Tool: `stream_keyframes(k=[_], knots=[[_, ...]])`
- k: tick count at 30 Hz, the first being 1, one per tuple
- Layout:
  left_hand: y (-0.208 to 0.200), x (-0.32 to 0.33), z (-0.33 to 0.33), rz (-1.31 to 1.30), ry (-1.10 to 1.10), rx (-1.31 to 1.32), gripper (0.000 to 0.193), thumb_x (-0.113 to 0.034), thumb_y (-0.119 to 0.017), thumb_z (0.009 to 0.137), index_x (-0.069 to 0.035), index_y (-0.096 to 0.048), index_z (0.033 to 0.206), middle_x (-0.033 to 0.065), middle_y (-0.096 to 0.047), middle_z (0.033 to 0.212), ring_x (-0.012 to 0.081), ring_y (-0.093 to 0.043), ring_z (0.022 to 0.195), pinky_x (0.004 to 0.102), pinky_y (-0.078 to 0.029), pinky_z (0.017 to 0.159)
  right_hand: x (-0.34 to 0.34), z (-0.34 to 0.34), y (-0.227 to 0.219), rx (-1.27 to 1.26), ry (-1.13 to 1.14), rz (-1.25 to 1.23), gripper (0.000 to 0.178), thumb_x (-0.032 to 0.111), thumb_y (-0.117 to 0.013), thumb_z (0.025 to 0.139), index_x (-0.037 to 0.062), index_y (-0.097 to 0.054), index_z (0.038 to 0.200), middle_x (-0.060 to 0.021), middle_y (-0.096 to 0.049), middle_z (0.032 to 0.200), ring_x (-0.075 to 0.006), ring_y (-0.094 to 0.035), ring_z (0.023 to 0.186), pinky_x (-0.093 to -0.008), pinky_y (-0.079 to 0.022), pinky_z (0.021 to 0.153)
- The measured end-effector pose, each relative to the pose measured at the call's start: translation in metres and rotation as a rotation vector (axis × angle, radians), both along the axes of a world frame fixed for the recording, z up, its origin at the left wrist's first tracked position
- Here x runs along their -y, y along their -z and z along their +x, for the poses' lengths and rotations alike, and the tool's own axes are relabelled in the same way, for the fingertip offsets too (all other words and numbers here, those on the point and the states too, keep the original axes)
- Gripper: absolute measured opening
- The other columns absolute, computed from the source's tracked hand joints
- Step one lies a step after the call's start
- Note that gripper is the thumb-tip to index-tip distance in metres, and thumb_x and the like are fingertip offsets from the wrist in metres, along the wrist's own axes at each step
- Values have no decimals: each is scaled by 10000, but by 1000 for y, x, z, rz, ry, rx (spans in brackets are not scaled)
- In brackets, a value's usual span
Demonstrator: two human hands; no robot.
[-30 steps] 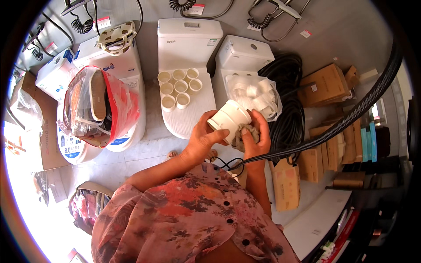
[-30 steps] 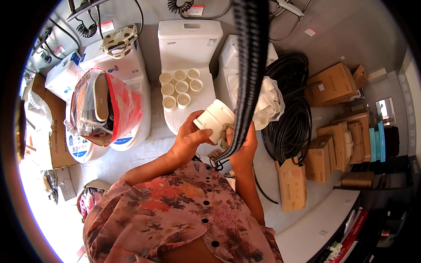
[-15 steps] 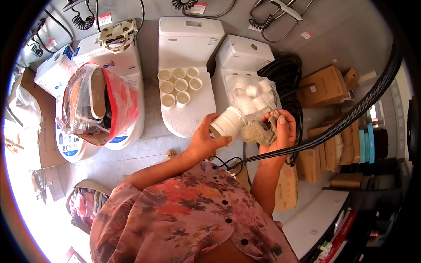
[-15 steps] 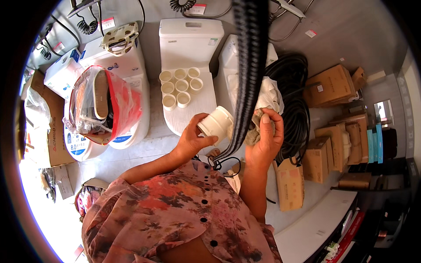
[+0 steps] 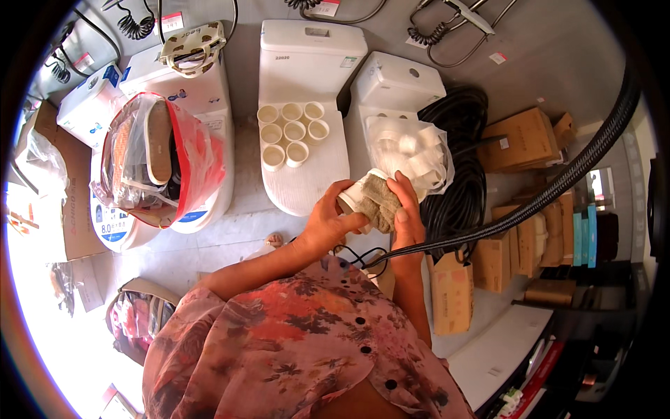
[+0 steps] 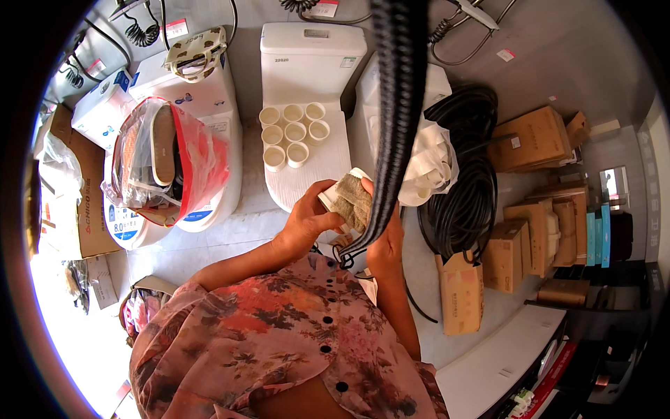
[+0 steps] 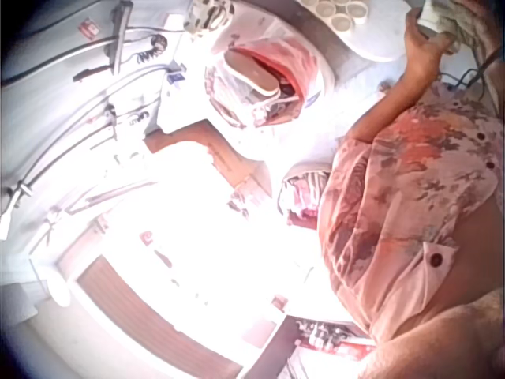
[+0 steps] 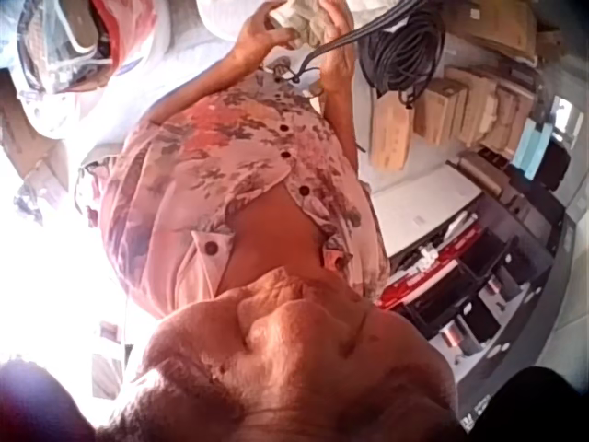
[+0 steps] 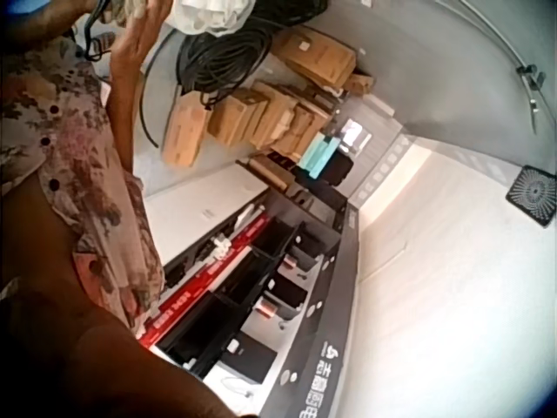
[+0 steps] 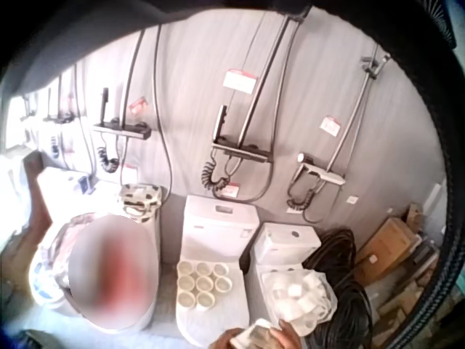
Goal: The person wipes the exterior of small white cups using a cloth. They pick up each cup individually, rub it with the cloth, and place it back into a grid arrangement on a white surface. The person repeats this process for multiple cups.
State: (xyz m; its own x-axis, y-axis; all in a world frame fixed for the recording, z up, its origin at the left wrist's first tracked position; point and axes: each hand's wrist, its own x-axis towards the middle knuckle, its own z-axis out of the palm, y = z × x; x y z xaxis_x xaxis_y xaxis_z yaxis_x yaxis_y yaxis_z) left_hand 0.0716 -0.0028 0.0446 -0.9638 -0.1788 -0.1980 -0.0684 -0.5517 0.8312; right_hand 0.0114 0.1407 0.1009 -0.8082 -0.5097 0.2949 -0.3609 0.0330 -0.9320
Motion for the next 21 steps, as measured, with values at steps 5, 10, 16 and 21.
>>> stream_keyframes(k=[5,10,16,21], knots=[[2,8,-8,38,48,32,694,-143,-643,775,63,-335,1361,181,-582,1122,246,-613,965,354,-532,799,3,1,-8,-279,85,189,447,84,-595,867,-24,-532,1296,-177,-534,1273,-286,-526,1190,-365,-396,1008],[3,12,-13,87,1,25,685,-156,-635,791,60,-320,1360,185,-555,1166,256,-587,1028,368,-542,804,3,-1,-1,-342,207,352,493,25,-691,771,-11,-575,1249,-180,-580,1218,-308,-601,1092,-368,-477,926],[10,18,-11,77,-20,59,671,-158,-631,797,66,-323,1350,187,-559,1148,250,-591,996,359,-540,784,10,-2,-7,-417,138,465,519,28,-731,734,3,-587,1233,-168,-614,1161,-303,-625,1056,-367,-504,878],[10,20,-9,43,-48,29,660,-153,-640,807,71,-327,1344,190,-557,1141,249,-594,982,363,-540,756,2,-11,15,-111,143,308,440,14,-686,783,-12,-573,1208,-143,-648,1088,-252,-659,968,-348,-530,823]])
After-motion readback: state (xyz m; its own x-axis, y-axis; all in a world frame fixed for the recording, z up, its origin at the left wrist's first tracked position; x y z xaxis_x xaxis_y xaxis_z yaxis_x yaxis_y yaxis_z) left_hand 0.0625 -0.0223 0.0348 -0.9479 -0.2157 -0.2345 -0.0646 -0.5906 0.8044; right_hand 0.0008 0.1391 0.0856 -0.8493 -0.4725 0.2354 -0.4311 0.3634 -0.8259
